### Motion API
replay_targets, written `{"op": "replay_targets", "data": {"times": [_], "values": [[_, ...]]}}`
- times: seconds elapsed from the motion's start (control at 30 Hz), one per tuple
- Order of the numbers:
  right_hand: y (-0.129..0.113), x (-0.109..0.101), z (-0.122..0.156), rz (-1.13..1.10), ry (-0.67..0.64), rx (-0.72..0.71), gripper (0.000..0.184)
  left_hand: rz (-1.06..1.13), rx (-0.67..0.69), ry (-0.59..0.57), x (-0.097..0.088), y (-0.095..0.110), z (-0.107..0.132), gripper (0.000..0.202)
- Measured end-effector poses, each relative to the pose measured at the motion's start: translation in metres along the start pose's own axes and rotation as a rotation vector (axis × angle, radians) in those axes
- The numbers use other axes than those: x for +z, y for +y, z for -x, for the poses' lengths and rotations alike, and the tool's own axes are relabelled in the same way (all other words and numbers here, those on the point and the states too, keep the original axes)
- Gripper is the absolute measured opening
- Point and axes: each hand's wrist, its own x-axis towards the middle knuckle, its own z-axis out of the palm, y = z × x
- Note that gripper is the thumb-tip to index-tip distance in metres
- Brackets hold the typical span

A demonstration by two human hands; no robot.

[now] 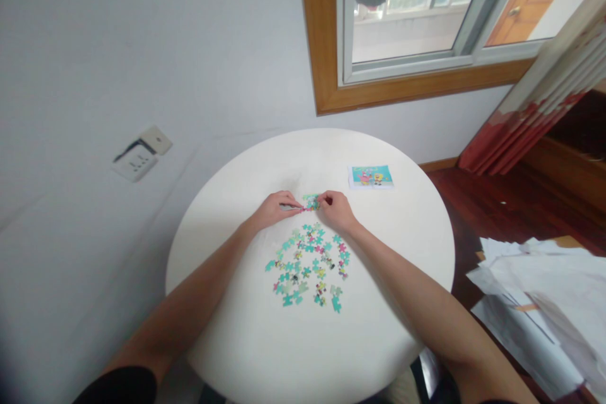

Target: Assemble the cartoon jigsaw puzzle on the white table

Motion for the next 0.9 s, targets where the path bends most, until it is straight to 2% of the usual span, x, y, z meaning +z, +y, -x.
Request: {"op": "replay_targets", "data": {"times": [0.23, 0.47, 0.9], "values": [[-0.0020, -0.0008, 0.0001, 0.022, -0.016, 0.005, 0.022, 0.078, -0.027, 0.048, 0.0030, -0.0044, 0.0007, 0.017], [-0.0035, -0.0008, 0.0004, 0.035, -0.011, -0.011, 0.021, 0.056, -0.028, 0.039, 0.0033, -0.0035, 0.0007, 0.015], [-0.0009, -0.0011, -0.0001, 0.048, -0.035, -0.010, 0.018, 0.005, -0.011, 0.101, 0.0058, -0.0089, -0.0024, 0.016]]}}
